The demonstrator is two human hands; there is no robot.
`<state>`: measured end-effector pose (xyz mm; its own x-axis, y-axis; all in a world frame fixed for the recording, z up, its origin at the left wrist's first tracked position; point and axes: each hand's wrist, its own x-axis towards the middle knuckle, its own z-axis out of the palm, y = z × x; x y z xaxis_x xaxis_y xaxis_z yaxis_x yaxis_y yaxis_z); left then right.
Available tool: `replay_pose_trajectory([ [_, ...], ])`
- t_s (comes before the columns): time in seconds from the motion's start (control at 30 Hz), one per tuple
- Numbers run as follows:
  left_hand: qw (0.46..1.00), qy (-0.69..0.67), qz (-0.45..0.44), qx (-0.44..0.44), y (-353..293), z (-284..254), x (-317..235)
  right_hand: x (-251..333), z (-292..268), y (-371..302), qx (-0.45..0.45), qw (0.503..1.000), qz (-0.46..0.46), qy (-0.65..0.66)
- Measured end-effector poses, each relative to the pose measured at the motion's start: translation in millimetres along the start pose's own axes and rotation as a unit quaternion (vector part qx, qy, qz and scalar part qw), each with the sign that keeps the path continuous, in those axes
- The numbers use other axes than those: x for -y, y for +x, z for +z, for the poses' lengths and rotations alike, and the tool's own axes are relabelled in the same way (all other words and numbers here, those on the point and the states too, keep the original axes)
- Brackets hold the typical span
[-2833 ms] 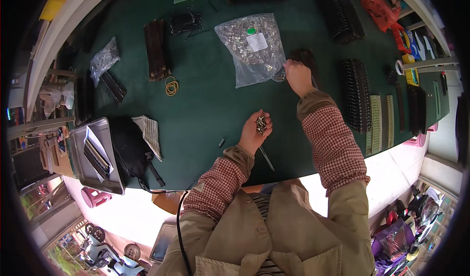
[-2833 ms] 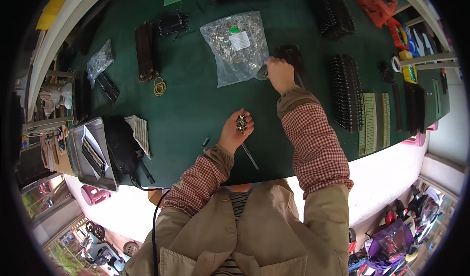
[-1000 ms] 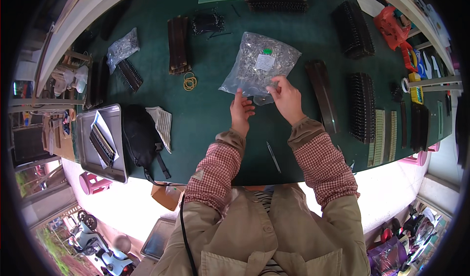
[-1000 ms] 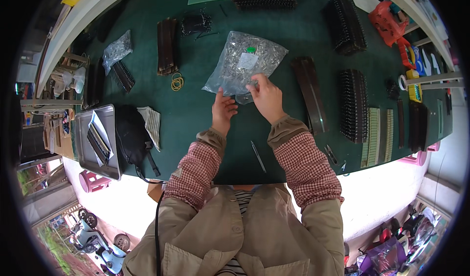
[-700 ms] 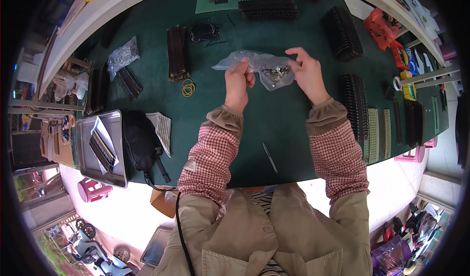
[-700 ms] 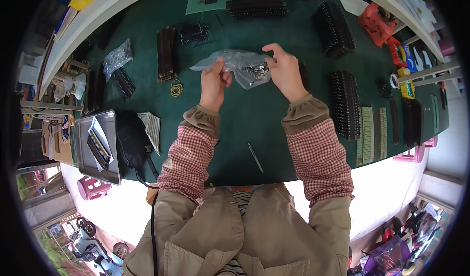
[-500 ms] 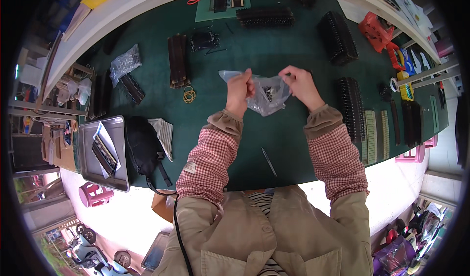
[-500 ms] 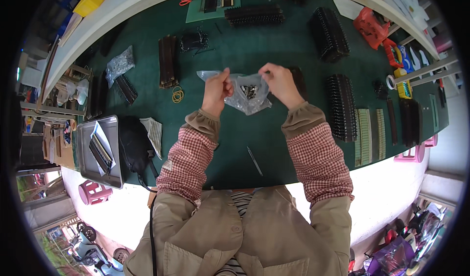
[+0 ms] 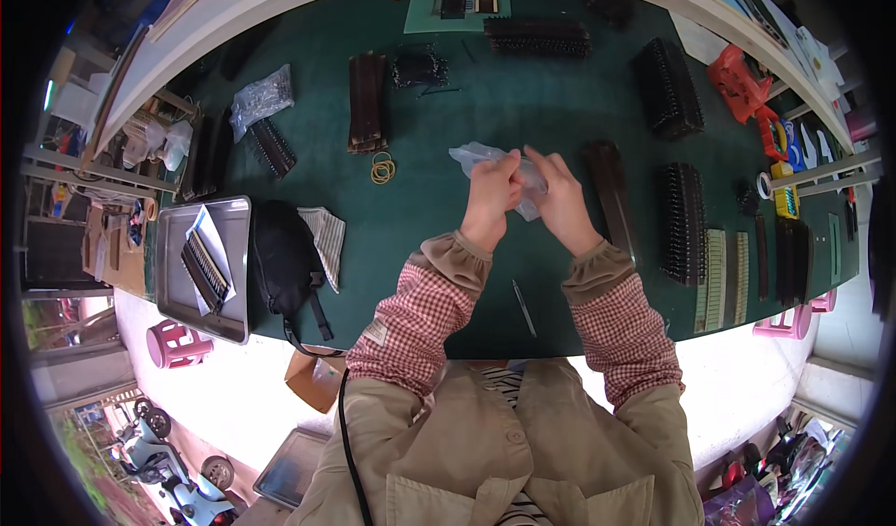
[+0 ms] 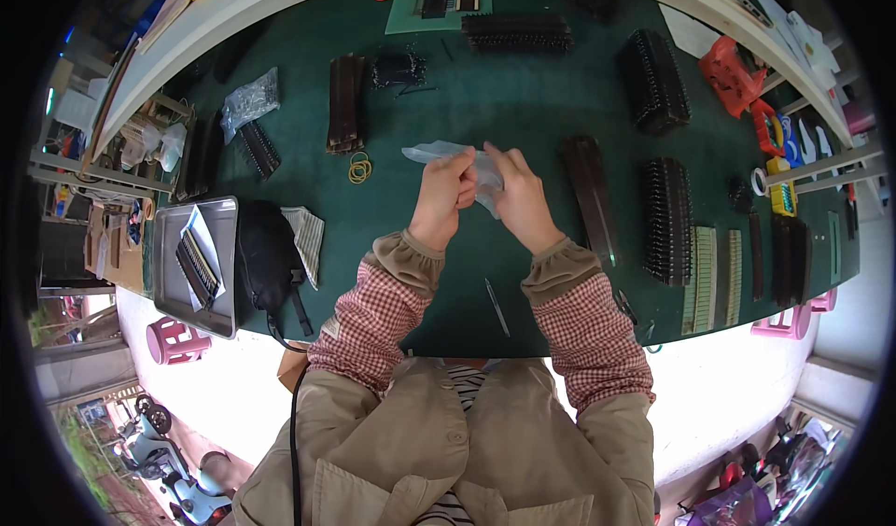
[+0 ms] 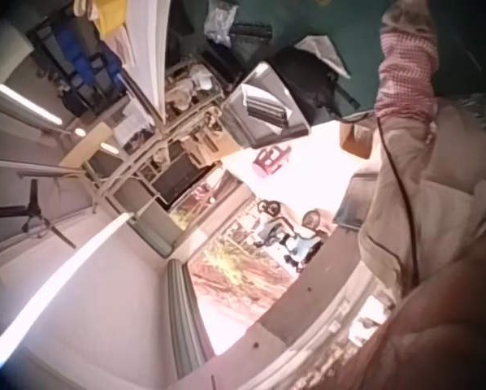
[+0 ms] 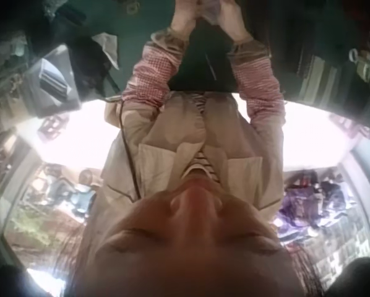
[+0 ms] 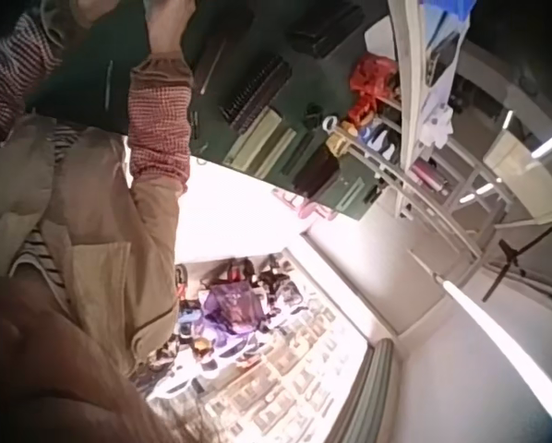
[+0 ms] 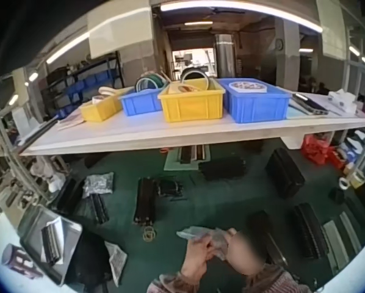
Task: The person sorts electronic components into plastic bags, then organizes the bagged components into storage boxes.
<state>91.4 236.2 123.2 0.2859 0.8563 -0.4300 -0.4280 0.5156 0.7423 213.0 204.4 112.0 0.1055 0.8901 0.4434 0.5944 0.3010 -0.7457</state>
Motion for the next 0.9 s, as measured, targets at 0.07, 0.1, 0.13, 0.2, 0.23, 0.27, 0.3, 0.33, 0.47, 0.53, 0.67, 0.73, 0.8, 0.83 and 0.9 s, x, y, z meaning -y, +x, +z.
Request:
replay_pose_trajectory([
  [0.07,0.997,0.067,0.01,0.043,-19,0,-18,-18,-4,4,0.09,0.994,-0.06,-0.019],
  [0.1,0.993,0.097,0.016,0.059,-27,-5,-22,-15,-9,3,0.099,0.993,-0.06,-0.014],
  [0.13,0.994,0.094,0.015,0.049,-31,-17,-25,-12,-15,4,0.112,0.992,0.021,0.057],
  [0.2,0.973,0.177,0.124,0.078,-37,-49,-40,-7,-24,14,0.132,0.957,0.175,0.19],
  [0.23,0.954,0.219,0.18,0.098,-30,-61,-44,-15,-22,15,0.134,0.958,0.17,0.19],
  [0.27,0.953,0.219,0.186,0.097,-22,-75,-38,-22,-18,10,0.131,0.95,0.181,0.216],
  [0.3,0.914,0.308,0.256,0.064,-10,-96,-23,-28,-15,4,0.128,0.943,0.192,0.241],
  [0.33,0.861,0.394,0.32,0.026,-2,-119,-4,-30,-10,0,0.128,0.932,0.206,0.268],
  [0.47,0.803,0.494,0.295,0.159,23,-91,49,-12,-2,2,0.169,0.908,0.259,0.282],
  [0.53,0.729,0.559,0.366,0.148,31,-60,56,-12,3,-3,0.164,0.914,0.257,0.27],
  [0.67,0.837,0.408,0.306,0.199,42,-44,90,-12,19,-11,0.136,0.94,0.214,0.228],
  [0.73,0.893,0.302,0.252,0.218,56,-44,106,-19,25,-12,0.111,0.969,0.132,0.175],
  [0.8,0.95,0.147,0.205,0.186,68,-47,117,-2,16,-9,0.12,0.965,0.139,0.188],
  [0.83,0.967,0.068,0.179,0.168,72,-49,124,9,7,-8,0.125,0.96,0.146,0.201],
  [0.9,0.962,0.116,0.217,0.117,69,-41,109,23,-11,2,0.127,0.957,0.15,0.213],
])
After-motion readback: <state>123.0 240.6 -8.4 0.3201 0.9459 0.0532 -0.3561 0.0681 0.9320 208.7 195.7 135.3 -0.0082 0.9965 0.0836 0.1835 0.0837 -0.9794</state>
